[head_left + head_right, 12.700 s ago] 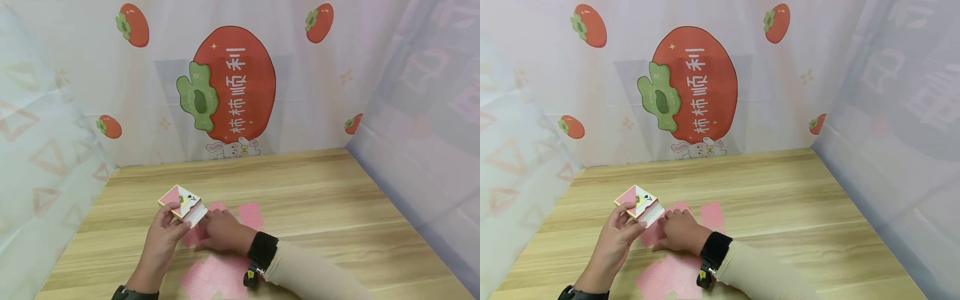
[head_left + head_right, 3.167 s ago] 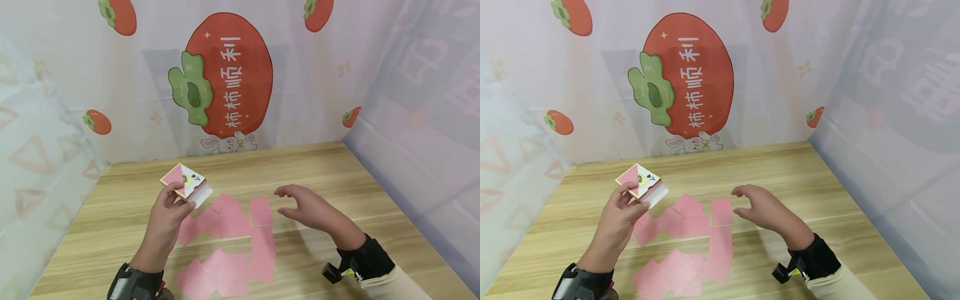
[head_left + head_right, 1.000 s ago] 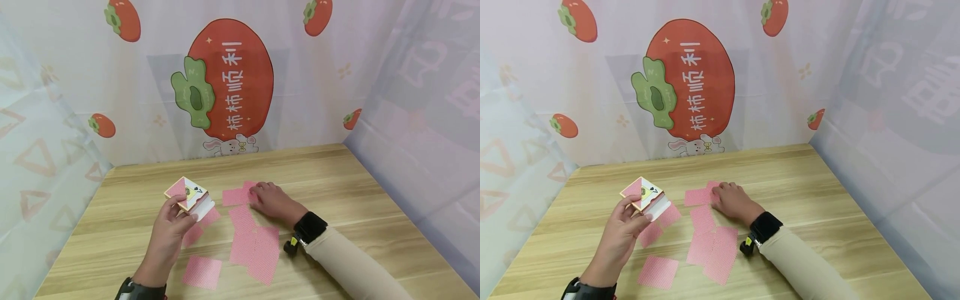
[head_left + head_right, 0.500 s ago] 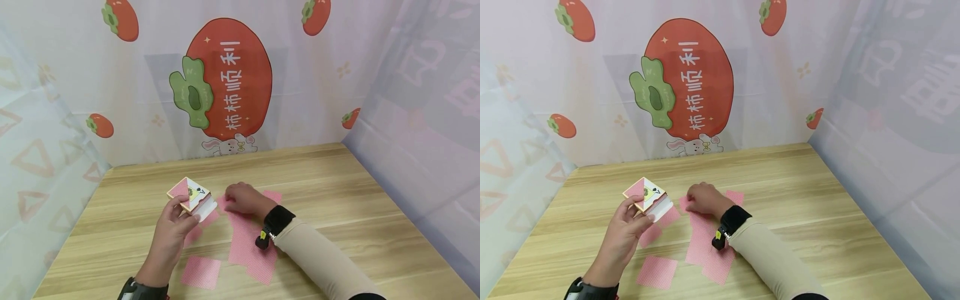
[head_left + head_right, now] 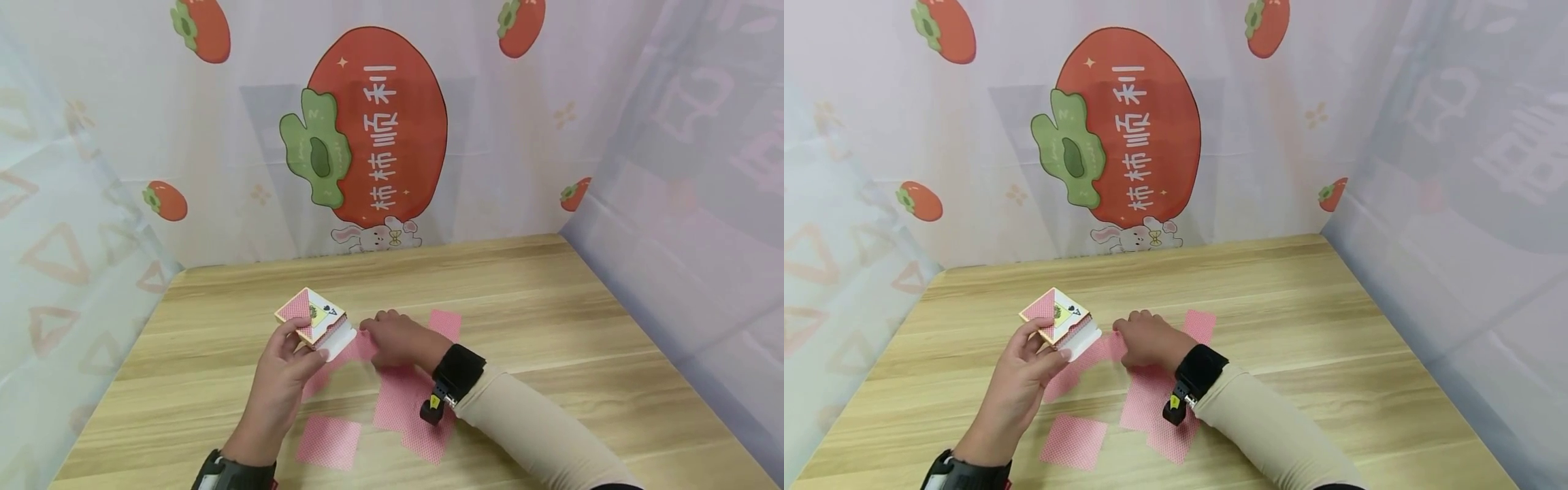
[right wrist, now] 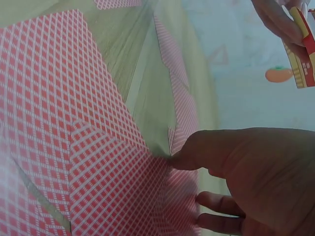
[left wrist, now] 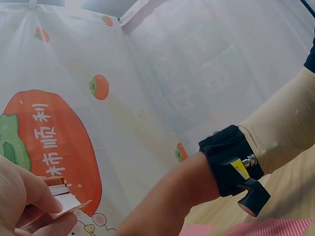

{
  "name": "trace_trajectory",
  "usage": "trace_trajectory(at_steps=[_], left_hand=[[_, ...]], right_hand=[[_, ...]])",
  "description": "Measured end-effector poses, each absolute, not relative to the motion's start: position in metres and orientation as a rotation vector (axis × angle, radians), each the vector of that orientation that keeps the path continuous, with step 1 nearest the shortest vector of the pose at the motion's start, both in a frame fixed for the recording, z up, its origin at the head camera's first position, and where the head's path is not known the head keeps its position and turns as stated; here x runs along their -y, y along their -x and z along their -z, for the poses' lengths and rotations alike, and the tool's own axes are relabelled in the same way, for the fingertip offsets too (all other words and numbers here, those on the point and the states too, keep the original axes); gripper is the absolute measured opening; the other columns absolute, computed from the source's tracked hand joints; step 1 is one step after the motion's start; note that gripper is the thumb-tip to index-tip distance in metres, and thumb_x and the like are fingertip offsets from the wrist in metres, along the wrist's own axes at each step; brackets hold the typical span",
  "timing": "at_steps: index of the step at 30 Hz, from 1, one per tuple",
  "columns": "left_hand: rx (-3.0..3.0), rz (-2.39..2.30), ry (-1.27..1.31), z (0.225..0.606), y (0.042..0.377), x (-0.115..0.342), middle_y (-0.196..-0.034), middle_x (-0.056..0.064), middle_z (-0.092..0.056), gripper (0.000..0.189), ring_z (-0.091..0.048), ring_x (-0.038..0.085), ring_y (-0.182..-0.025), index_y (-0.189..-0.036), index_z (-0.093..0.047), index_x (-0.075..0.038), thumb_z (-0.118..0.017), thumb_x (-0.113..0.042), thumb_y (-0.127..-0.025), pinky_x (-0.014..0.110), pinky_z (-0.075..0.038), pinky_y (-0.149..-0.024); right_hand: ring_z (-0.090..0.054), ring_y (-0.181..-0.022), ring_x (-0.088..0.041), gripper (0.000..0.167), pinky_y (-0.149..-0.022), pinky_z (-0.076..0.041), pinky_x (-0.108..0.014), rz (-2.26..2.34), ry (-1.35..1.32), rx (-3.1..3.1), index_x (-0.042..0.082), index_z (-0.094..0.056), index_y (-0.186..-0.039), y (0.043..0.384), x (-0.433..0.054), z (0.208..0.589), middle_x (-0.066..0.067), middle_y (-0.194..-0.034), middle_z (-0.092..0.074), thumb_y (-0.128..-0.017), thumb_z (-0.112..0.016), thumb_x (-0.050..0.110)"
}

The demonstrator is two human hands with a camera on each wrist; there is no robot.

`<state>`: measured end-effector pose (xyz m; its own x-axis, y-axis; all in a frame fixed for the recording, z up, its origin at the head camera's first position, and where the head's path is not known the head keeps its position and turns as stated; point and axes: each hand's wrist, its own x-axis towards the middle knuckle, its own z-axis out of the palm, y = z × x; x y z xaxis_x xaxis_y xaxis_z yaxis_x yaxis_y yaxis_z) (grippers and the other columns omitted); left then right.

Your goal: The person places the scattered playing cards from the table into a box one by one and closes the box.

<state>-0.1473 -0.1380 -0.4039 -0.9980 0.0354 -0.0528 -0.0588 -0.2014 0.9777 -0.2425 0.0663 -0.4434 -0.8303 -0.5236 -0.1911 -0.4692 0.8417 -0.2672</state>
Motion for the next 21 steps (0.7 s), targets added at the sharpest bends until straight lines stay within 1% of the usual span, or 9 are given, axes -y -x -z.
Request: trace_trajectory(at_steps=[2,5,8,11,13,16,21], left_hand=[[-1.943,-2.391,0.033,0.404,0.147,0.138,-0.145,0.012,-0.038,0.058,-0.055,0.020,-0.122,-0.136,-0.039,-0.010,-0.061,0.014,-0.088,0.024,-0.055,-0.089],[-1.933,-2.406,0.037,0.404,0.146,0.138,-0.144,0.011,-0.039,0.058,-0.056,0.019,-0.121,-0.135,-0.039,-0.010,-0.061,0.016,-0.087,0.024,-0.055,-0.088],[-1.927,-2.420,0.038,0.404,0.146,0.138,-0.144,0.011,-0.040,0.058,-0.057,0.018,-0.120,-0.135,-0.040,-0.009,-0.060,0.017,-0.086,0.024,-0.055,-0.087],[-1.929,-2.418,0.043,0.405,0.146,0.138,-0.145,0.011,-0.039,0.058,-0.057,0.018,-0.121,-0.134,-0.040,-0.009,-0.060,0.017,-0.086,0.024,-0.055,-0.087],[-1.934,-2.413,0.045,0.405,0.146,0.138,-0.145,0.011,-0.039,0.058,-0.056,0.019,-0.121,-0.135,-0.039,-0.008,-0.060,0.017,-0.087,0.024,-0.055,-0.087],[-1.943,-2.400,0.048,0.404,0.146,0.137,-0.145,0.011,-0.038,0.059,-0.055,0.021,-0.122,-0.136,-0.038,-0.009,-0.060,0.016,-0.087,0.024,-0.055,-0.086],[-1.950,-2.398,0.057,0.404,0.147,0.137,-0.144,0.012,-0.039,0.059,-0.054,0.022,-0.121,-0.136,-0.038,-0.008,-0.059,0.017,-0.087,0.023,-0.055,-0.086]], right_hand=[[-0.052,-0.117,-0.022,0.070,-0.093,-0.049,-0.039,0.296,0.751,-2.753,0.025,-0.055,-0.142,0.240,-0.066,0.441,-0.004,-0.128,-0.058,-0.078,-0.083,0.029],[-0.050,-0.114,-0.020,0.075,-0.096,-0.046,-0.040,0.273,0.760,-2.726,0.025,-0.055,-0.142,0.237,-0.065,0.439,-0.002,-0.123,-0.059,-0.074,-0.088,0.031],[-0.049,-0.108,-0.019,0.077,-0.096,-0.041,-0.039,0.254,0.790,-2.704,0.024,-0.057,-0.141,0.233,-0.064,0.437,-0.001,-0.117,-0.058,-0.072,-0.089,0.031],[-0.047,-0.102,-0.017,0.073,-0.088,-0.040,-0.035,0.253,0.818,-2.684,0.024,-0.059,-0.137,0.228,-0.065,0.435,0.001,-0.112,-0.054,-0.071,-0.089,0.029],[-0.046,-0.100,-0.015,0.069,-0.083,-0.041,-0.033,0.267,0.836,-2.666,0.024,-0.060,-0.134,0.223,-0.067,0.434,0.002,-0.112,-0.050,-0.071,-0.088,0.026],[-0.046,-0.097,-0.013,0.071,-0.079,-0.042,-0.031,0.297,0.855,-2.634,0.027,-0.058,-0.133,0.216,-0.069,0.434,0.004,-0.114,-0.047,-0.069,-0.088,0.023],[-0.049,-0.094,-0.010,0.073,-0.085,-0.043,-0.035,0.265,0.949,-2.613,0.029,-0.054,-0.134,0.204,-0.075,0.437,0.007,-0.111,-0.054,-0.069,-0.086,0.026]])
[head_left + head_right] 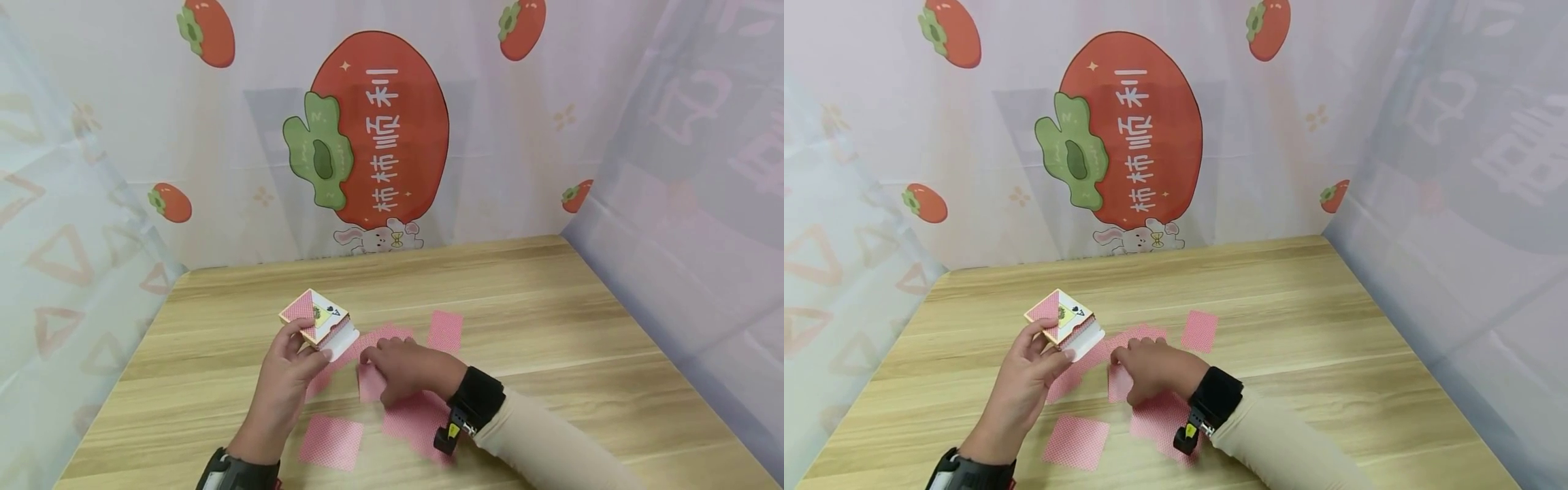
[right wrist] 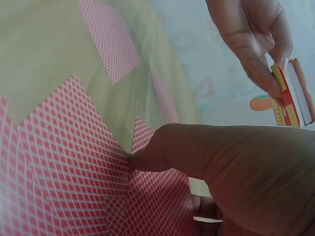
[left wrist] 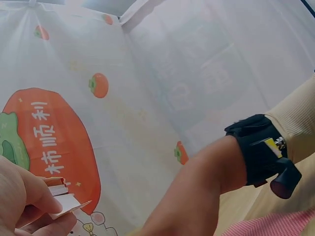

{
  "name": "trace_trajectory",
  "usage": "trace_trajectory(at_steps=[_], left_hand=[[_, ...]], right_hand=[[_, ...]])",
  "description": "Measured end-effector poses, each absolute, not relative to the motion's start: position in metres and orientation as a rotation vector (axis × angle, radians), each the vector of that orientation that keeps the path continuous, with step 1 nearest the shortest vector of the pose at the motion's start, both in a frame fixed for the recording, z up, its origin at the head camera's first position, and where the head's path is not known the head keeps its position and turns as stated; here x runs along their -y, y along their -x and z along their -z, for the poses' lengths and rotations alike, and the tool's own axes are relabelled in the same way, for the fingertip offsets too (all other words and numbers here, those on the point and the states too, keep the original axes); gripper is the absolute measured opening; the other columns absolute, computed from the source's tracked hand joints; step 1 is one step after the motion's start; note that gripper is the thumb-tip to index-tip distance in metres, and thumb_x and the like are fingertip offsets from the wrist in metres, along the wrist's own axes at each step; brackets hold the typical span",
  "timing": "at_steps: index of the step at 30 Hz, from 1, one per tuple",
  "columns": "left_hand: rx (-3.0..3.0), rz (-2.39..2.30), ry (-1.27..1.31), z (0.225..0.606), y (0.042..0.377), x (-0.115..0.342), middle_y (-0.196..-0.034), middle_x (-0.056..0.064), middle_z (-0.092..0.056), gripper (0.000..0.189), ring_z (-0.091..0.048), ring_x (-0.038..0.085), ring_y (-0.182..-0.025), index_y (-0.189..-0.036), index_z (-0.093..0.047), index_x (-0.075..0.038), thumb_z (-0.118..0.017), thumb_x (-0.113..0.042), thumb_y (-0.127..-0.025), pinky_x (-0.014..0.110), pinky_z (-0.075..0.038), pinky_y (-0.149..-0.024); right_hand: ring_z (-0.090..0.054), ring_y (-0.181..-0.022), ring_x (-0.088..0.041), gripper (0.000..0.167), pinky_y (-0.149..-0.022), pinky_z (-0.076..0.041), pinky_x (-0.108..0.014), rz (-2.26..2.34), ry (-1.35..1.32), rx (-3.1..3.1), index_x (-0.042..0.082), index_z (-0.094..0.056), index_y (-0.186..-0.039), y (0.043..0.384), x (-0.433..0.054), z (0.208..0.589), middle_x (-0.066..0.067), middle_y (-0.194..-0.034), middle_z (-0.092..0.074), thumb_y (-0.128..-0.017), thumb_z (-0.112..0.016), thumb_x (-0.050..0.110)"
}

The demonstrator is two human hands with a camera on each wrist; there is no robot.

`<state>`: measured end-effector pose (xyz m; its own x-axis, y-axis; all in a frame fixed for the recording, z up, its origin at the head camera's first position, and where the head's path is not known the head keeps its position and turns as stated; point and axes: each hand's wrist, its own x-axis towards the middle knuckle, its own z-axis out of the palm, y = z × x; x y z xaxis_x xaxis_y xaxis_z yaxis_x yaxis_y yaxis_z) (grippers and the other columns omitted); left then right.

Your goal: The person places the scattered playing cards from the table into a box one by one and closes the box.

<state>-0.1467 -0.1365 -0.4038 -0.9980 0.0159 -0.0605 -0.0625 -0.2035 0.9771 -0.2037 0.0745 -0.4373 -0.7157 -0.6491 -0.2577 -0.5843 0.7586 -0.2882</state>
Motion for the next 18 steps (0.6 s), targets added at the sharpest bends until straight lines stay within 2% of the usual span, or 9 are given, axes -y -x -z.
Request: trace_trajectory(at_steps=[4,8,13,15,18], left_hand=[[-1.961,-2.398,0.059,0.404,0.150,0.132,-0.141,0.012,-0.041,0.059,-0.056,0.021,-0.119,-0.136,-0.039,-0.007,-0.059,0.018,-0.087,0.024,-0.055,-0.086],[-1.968,-2.389,0.039,0.406,0.154,0.128,-0.139,0.013,-0.042,0.060,-0.057,0.021,-0.119,-0.137,-0.039,-0.006,-0.059,0.019,-0.086,0.024,-0.055,-0.086],[-1.961,-2.368,0.018,0.409,0.160,0.124,-0.141,0.014,-0.042,0.061,-0.054,0.024,-0.121,-0.138,-0.039,-0.007,-0.058,0.018,-0.086,0.024,-0.054,-0.085],[-1.955,-2.368,0.022,0.410,0.161,0.123,-0.141,0.014,-0.042,0.061,-0.053,0.024,-0.121,-0.138,-0.039,-0.008,-0.058,0.018,-0.086,0.023,-0.054,-0.085],[-1.952,-2.373,0.021,0.411,0.163,0.121,-0.139,0.015,-0.042,0.061,-0.054,0.024,-0.119,-0.138,-0.039,-0.007,-0.059,0.018,-0.086,0.023,-0.054,-0.085]], right_hand=[[-0.049,-0.093,-0.009,0.071,-0.086,-0.045,-0.033,0.328,0.959,-2.556,0.028,-0.051,-0.135,0.195,-0.083,0.439,0.008,-0.108,-0.055,-0.071,-0.081,0.020],[-0.049,-0.092,-0.009,0.074,-0.076,-0.046,-0.026,0.408,0.904,-2.462,0.030,-0.050,-0.139,0.188,-0.089,0.436,0.009,-0.107,-0.052,-0.072,-0.078,0.016],[-0.045,-0.095,-0.006,0.079,-0.073,-0.047,-0.023,0.390,0.896,-2.436,0.034,-0.048,-0.143,0.182,-0.098,0.428,0.010,-0.108,-0.047,-0.073,-0.085,0.024],[-0.044,-0.096,-0.006,0.082,-0.072,-0.047,-0.023,0.394,0.906,-2.451,0.033,-0.047,-0.144,0.180,-0.102,0.424,0.010,-0.108,-0.046,-0.072,-0.086,0.025],[-0.044,-0.095,-0.008,0.087,-0.070,-0.047,-0.022,0.430,0.903,-2.490,0.025,-0.044,-0.149,0.180,-0.110,0.414,0.008,-0.110,-0.043,-0.073,-0.086,0.028]])
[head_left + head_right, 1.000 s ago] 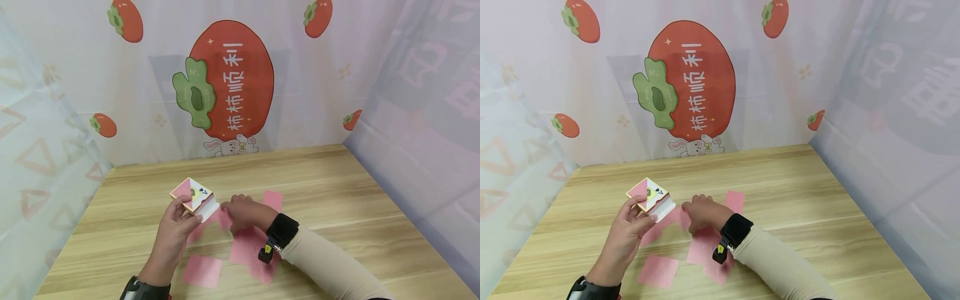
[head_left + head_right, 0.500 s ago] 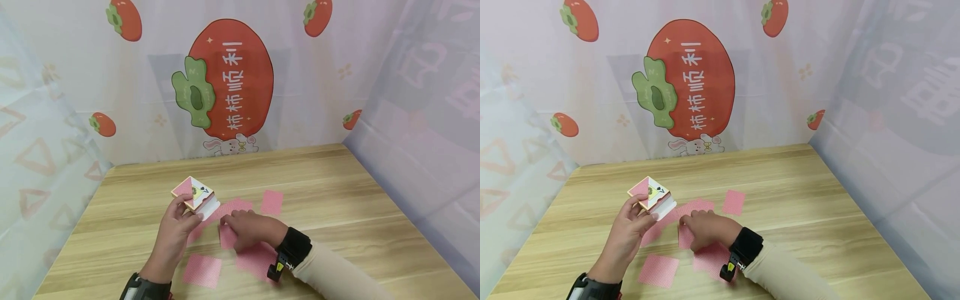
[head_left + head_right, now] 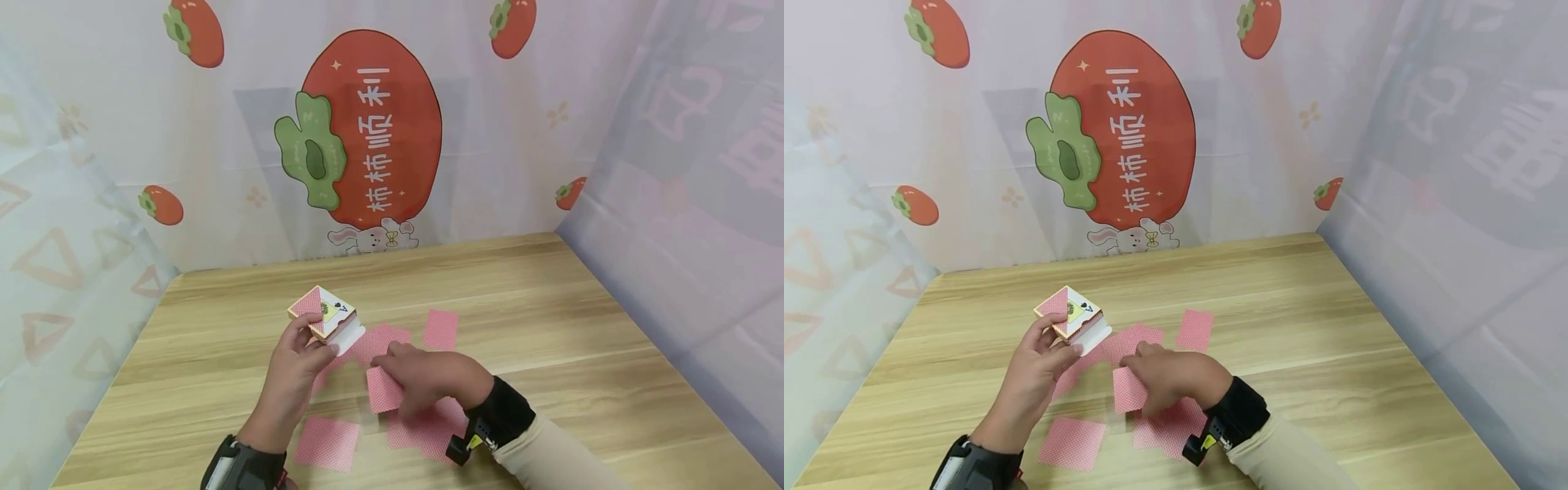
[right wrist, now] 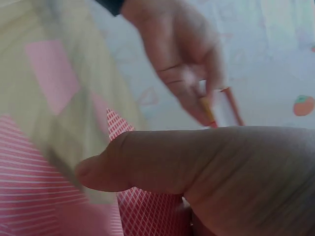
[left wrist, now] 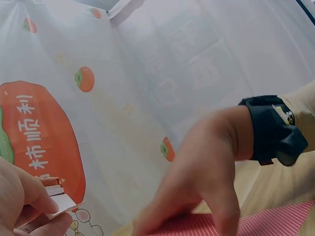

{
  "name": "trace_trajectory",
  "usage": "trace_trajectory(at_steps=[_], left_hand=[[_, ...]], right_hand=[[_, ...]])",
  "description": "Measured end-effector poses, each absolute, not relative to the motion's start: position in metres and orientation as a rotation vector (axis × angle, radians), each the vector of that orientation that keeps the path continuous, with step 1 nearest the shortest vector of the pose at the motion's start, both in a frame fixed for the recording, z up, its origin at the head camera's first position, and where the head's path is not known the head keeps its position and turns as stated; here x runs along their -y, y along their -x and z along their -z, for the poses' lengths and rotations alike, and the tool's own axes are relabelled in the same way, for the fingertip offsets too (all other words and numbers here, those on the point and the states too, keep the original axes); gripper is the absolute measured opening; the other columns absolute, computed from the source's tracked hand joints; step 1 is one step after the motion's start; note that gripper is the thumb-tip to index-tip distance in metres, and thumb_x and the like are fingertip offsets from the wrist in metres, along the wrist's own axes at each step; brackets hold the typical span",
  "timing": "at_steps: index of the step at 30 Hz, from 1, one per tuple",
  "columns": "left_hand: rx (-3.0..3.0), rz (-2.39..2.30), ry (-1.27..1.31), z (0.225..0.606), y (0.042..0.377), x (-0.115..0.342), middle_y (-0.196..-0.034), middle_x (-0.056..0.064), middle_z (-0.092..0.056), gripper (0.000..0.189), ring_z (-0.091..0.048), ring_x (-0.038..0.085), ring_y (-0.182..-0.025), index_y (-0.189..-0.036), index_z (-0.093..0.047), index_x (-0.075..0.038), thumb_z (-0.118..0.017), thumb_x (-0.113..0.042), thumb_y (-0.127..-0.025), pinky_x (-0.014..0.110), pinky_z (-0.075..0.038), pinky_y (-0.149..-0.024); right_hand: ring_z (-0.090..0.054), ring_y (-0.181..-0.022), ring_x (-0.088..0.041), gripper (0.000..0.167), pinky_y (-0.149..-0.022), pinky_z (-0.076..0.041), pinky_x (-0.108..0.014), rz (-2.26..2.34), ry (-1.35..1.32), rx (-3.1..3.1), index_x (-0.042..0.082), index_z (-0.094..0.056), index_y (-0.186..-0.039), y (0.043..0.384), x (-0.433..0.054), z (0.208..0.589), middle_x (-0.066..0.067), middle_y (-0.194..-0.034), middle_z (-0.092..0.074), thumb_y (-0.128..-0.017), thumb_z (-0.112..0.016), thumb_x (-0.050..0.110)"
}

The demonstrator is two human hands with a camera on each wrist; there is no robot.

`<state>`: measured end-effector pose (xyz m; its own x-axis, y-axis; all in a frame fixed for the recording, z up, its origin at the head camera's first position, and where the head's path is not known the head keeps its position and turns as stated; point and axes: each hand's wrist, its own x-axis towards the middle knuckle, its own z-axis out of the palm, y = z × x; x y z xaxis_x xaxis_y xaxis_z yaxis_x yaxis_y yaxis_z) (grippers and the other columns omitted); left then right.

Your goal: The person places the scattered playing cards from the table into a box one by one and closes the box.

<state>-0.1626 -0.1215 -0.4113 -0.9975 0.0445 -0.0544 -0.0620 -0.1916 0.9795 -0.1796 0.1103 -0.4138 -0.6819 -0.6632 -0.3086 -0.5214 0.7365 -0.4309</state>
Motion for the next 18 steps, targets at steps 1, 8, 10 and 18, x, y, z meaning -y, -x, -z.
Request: trace_trajectory(at_steps=[1,8,10,18], left_hand=[[-1.950,-2.378,0.016,0.412,0.163,0.121,-0.138,0.015,-0.042,0.061,-0.054,0.023,-0.118,-0.137,-0.039,-0.007,-0.059,0.019,-0.085,0.023,-0.054,-0.085],[-1.943,-2.405,-0.006,0.413,0.164,0.117,-0.138,0.017,-0.043,0.061,-0.054,0.024,-0.117,-0.135,-0.041,-0.005,-0.060,0.020,-0.083,0.023,-0.055,-0.084],[-1.937,-2.407,0.004,0.413,0.164,0.116,-0.137,0.016,-0.044,0.061,-0.055,0.023,-0.117,-0.135,-0.041,-0.005,-0.060,0.020,-0.083,0.024,-0.055,-0.084],[-1.925,-2.397,-0.010,0.414,0.162,0.109,-0.135,0.015,-0.046,0.062,-0.055,0.023,-0.117,-0.136,-0.043,-0.007,-0.062,0.019,-0.083,0.025,-0.055,-0.085]], right_hand=[[-0.044,-0.096,-0.008,0.088,-0.071,-0.046,-0.022,0.443,0.900,-2.507,0.021,-0.043,-0.151,0.180,-0.113,0.409,0.008,-0.110,-0.043,-0.074,-0.085,0.029],[-0.042,-0.100,-0.013,0.093,-0.077,-0.046,-0.025,0.463,0.820,-2.666,0.007,-0.039,-0.153,0.172,-0.134,0.373,0.003,-0.108,-0.047,-0.076,-0.084,0.034],[-0.044,-0.102,-0.014,0.094,-0.079,-0.048,-0.027,0.477,0.789,-2.703,0.004,-0.039,-0.153,0.169,-0.138,0.365,0.000,-0.113,-0.050,-0.076,-0.084,0.032],[-0.054,-0.108,-0.015,0.077,-0.086,-0.053,-0.033,0.610,0.808,-2.827,0.014,-0.052,-0.144,0.161,-0.143,0.346,-0.001,-0.128,-0.059,-0.080,-0.087,0.037]])
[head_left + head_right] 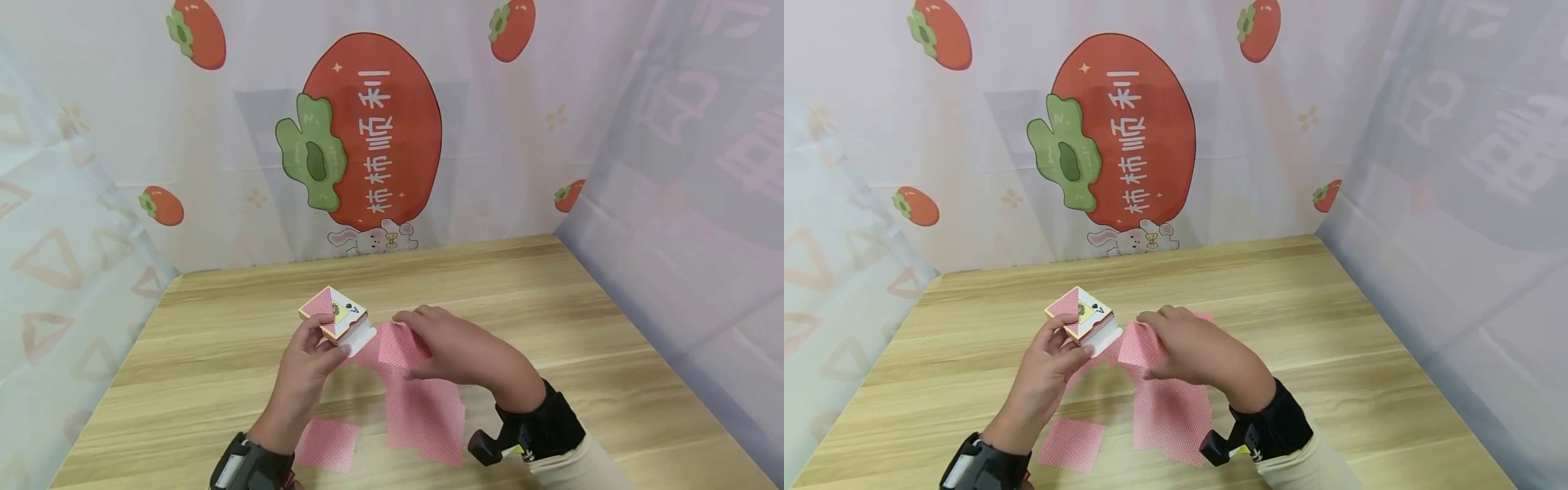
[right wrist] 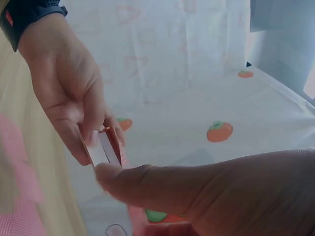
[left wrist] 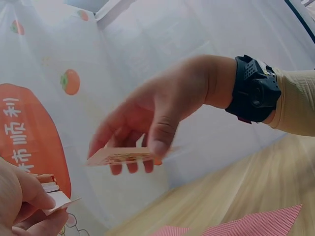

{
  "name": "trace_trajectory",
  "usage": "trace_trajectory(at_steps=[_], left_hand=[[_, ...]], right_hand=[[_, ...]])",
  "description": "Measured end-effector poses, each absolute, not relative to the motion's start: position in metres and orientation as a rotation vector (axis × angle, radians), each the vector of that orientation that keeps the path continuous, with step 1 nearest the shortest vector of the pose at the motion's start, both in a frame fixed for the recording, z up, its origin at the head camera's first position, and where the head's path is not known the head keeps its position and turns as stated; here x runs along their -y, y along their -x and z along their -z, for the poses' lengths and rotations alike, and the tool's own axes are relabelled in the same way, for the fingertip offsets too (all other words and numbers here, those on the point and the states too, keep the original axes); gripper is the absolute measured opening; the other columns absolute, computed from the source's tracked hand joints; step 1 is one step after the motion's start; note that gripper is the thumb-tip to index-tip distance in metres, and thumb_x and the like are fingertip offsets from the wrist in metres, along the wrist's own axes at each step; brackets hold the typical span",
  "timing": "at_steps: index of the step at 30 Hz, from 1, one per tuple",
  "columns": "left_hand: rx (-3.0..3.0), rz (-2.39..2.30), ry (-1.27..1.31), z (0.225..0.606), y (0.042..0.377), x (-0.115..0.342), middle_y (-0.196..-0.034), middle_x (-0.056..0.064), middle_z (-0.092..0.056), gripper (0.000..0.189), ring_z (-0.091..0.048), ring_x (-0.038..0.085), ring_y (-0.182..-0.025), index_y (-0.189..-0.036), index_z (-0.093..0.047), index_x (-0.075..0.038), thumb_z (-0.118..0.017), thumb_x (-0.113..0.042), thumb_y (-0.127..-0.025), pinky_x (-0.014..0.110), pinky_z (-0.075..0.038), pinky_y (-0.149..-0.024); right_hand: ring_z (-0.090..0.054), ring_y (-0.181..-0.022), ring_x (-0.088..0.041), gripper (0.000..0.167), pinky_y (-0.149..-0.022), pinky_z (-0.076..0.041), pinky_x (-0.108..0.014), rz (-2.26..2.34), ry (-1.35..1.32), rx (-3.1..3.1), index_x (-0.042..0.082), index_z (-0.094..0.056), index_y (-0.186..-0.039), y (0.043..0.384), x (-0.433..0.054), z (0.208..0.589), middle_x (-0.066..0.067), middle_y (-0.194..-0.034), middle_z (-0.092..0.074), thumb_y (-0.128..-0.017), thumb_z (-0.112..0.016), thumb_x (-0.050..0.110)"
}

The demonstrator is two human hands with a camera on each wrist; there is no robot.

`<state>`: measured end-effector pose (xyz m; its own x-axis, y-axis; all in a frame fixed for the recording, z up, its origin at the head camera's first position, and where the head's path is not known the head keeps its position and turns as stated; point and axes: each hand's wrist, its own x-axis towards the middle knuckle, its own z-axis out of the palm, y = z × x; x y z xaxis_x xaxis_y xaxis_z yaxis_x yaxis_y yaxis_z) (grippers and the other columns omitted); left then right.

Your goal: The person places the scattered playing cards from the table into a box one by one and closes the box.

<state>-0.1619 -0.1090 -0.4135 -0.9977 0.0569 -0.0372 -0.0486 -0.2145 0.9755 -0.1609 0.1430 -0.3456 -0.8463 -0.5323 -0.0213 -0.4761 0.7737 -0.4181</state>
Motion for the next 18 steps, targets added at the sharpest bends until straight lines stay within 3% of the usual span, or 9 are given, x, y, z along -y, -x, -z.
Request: trace_trajectory(at_steps=[5,18], left_hand=[[-1.939,-2.384,-0.009,0.4110,0.1590,0.1060,-0.141,0.014,-0.044,0.061,-0.054,0.026,-0.119,-0.137,-0.042,-0.008,-0.063,0.017,-0.086,0.025,-0.055,-0.086],[-1.939,-2.383,-0.016,0.4055,0.1513,0.1011,-0.137,0.013,-0.048,0.059,-0.057,0.025,-0.116,-0.134,-0.044,-0.008,-0.065,0.017,-0.085,0.027,-0.054,-0.087]], right_hand=[[-0.055,-0.109,-0.014,0.061,-0.085,-0.053,-0.032,0.629,0.856,-2.921,0.019,-0.061,-0.133,0.1564,-0.1433,0.3375,0.005,-0.125,-0.064,-0.082,-0.084,0.044],[-0.054,-0.108,-0.012,0.068,-0.085,-0.052,-0.031,0.759,0.859,-2.953,0.023,-0.056,-0.141,0.1554,-0.1413,0.3412,0.010,-0.124,-0.064,-0.082,-0.083,0.044]])
